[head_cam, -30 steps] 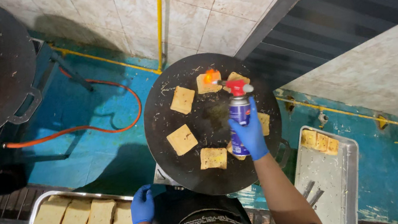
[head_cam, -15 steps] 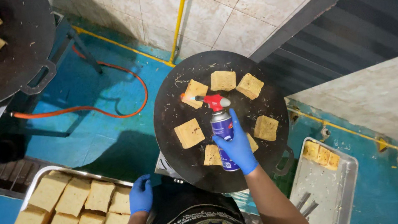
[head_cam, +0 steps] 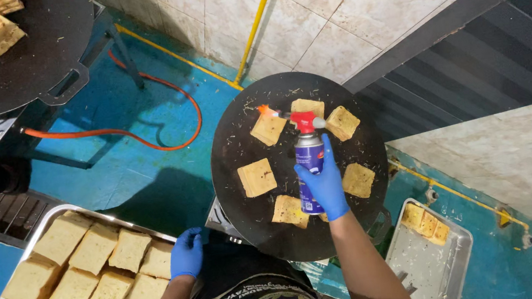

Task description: The person uses a blowtorch to char tofu cubes arranged on a round griddle, moving the flame over each piece. They then use tongs to flip and transfer the torched tofu pieces onto a metal tray, with trays of raw tofu cubes nearby.

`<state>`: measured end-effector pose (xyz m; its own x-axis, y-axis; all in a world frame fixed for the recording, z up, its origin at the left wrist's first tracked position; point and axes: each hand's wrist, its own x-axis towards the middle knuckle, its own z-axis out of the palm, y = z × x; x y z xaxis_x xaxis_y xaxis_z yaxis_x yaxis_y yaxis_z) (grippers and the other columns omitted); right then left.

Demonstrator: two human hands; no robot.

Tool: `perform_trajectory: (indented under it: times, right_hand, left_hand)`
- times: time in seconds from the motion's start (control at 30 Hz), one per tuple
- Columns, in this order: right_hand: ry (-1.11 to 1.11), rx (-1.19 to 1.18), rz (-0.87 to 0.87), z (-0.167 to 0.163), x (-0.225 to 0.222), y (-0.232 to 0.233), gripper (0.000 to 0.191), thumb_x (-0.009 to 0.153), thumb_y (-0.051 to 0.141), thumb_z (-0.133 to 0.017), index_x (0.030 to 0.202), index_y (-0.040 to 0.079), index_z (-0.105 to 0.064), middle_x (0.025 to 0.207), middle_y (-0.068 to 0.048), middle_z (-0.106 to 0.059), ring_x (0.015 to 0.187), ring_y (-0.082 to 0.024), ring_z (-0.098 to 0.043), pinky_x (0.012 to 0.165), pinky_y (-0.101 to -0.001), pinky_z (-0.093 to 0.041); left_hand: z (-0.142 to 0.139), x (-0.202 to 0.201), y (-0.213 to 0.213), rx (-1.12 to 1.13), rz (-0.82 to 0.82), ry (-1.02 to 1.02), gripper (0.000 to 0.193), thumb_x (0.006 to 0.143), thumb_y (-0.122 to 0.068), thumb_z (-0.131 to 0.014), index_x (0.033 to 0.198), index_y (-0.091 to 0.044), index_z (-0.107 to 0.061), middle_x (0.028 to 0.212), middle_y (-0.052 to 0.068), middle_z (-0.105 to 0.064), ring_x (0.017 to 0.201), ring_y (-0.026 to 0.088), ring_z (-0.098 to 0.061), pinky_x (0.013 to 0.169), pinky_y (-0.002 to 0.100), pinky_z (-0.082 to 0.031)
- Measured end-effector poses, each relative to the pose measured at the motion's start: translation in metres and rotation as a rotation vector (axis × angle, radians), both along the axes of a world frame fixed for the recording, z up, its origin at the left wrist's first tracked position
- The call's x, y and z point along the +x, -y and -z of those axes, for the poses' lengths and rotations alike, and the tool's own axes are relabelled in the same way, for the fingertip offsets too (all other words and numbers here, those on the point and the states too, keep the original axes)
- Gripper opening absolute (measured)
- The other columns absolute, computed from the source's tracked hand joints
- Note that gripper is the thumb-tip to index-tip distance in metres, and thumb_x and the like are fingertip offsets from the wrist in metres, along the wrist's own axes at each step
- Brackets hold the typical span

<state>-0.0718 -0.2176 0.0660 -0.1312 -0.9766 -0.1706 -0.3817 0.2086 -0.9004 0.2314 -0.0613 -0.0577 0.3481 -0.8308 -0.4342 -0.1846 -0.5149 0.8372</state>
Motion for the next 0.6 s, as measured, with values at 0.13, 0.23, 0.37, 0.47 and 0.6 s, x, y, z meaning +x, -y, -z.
perform_trajectory:
  times: [0.13, 0.23, 0.37, 0.47, 0.6]
  right_hand:
    - [0.011, 0.007, -0.033, -0.001, -0.001, -0.017, 0.100, 0.082, 0.009, -0.078, 0.163, 0.012, -0.020, 0.120, -0.014, -0.070, 0.094, -0.018, -0.072, 0.081, -0.0347, -0.061]
    - [-0.030, 0.001, -0.045, -0.003, -0.004, -0.029, 0.099, 0.082, 0.008, -0.079, 0.163, 0.011, -0.022, 0.121, -0.014, -0.070, 0.098, -0.018, -0.072, 0.085, -0.0346, -0.060]
    - [0.012, -0.011, -0.053, -0.005, -0.009, -0.037, 0.100, 0.081, 0.007, -0.080, 0.163, 0.010, -0.021, 0.126, -0.014, -0.068, 0.100, -0.018, -0.070, 0.086, -0.0348, -0.059]
    - [0.013, 0.021, -0.020, -0.006, -0.012, -0.035, 0.101, 0.080, 0.007, -0.078, 0.163, 0.011, -0.021, 0.125, -0.014, -0.068, 0.096, -0.017, -0.071, 0.084, -0.0339, -0.060]
    - [0.005, -0.008, -0.023, -0.005, -0.016, -0.017, 0.100, 0.082, 0.006, -0.078, 0.163, 0.010, -0.020, 0.124, -0.014, -0.068, 0.095, -0.016, -0.072, 0.082, -0.0323, -0.062]
  left_hand:
    - [0.002, -0.002, 0.003, -0.023, 0.027, 0.043, 0.022, 0.094, -0.015, -0.066, 0.114, -0.008, -0.073, 0.106, 0.014, -0.074, 0.092, 0.022, -0.073, 0.084, 0.034, -0.056]
    - [0.002, -0.004, 0.005, -0.006, 0.049, 0.039, 0.022, 0.094, -0.014, -0.066, 0.114, -0.008, -0.072, 0.106, 0.014, -0.075, 0.091, 0.022, -0.073, 0.084, 0.034, -0.056]
    - [0.002, -0.004, 0.005, -0.011, 0.044, 0.038, 0.022, 0.093, -0.013, -0.066, 0.114, -0.008, -0.072, 0.106, 0.014, -0.074, 0.090, 0.023, -0.073, 0.083, 0.034, -0.056]
    - [0.003, -0.003, 0.005, 0.000, 0.051, 0.038, 0.022, 0.093, -0.013, -0.066, 0.113, -0.008, -0.072, 0.105, 0.014, -0.073, 0.089, 0.023, -0.073, 0.082, 0.034, -0.056]
    - [0.005, -0.003, 0.003, -0.010, 0.050, 0.069, 0.023, 0.092, -0.014, -0.067, 0.114, -0.009, -0.072, 0.105, 0.013, -0.073, 0.086, 0.023, -0.072, 0.080, 0.034, -0.056]
